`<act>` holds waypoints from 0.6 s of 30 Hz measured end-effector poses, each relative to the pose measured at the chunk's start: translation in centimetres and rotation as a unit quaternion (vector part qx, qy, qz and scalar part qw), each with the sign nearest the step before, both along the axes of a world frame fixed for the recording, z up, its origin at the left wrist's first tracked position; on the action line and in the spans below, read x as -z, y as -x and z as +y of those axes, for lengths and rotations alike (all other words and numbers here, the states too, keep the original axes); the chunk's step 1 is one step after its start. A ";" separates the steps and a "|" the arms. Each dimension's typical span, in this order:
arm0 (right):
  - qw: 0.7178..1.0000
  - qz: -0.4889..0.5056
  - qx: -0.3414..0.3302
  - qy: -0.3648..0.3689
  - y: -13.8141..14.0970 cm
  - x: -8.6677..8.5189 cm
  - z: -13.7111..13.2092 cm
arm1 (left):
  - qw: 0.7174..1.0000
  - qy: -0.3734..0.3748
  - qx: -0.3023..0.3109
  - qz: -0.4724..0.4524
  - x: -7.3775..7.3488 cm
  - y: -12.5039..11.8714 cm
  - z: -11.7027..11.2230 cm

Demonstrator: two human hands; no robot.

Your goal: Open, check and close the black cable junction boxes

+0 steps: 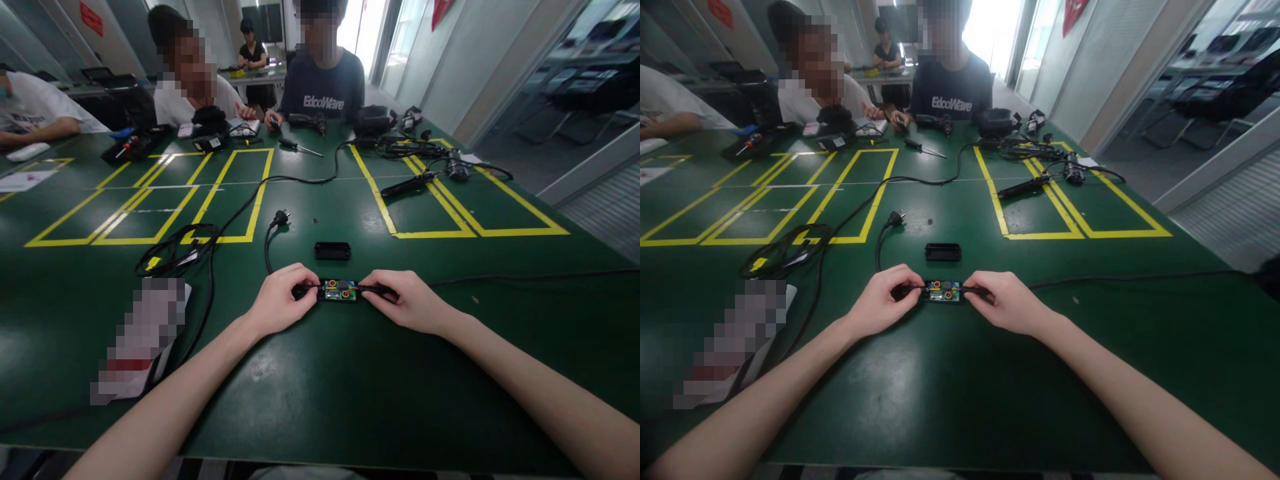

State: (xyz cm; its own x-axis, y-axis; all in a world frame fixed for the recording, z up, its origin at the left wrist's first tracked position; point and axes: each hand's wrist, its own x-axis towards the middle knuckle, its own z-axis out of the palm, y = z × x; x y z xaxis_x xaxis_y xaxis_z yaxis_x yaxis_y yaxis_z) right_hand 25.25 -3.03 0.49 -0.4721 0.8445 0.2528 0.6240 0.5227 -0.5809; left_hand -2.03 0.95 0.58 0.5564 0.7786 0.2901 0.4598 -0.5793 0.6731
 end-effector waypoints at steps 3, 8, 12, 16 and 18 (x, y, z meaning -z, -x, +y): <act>1.000 0.004 -0.009 0.003 0.0 -0.1 -0.1 | 1.000 0.002 0.004 0.002 -0.1 0.1 0.0; 0.998 -0.031 -0.028 -0.038 0.1 -0.1 -0.2 | 1.000 0.000 0.009 0.002 0.0 0.2 0.0; 0.992 -0.079 -0.029 -0.098 0.0 0.2 0.2 | 1.000 -0.008 0.002 0.006 0.1 0.2 0.0; 0.983 -0.137 -0.011 -0.123 -0.1 0.3 0.5 | 1.000 -0.022 -0.007 0.013 0.3 0.1 0.0; 0.979 -0.155 -0.008 -0.135 -0.1 0.3 0.5 | 0.999 -0.038 -0.009 0.030 0.3 0.1 0.0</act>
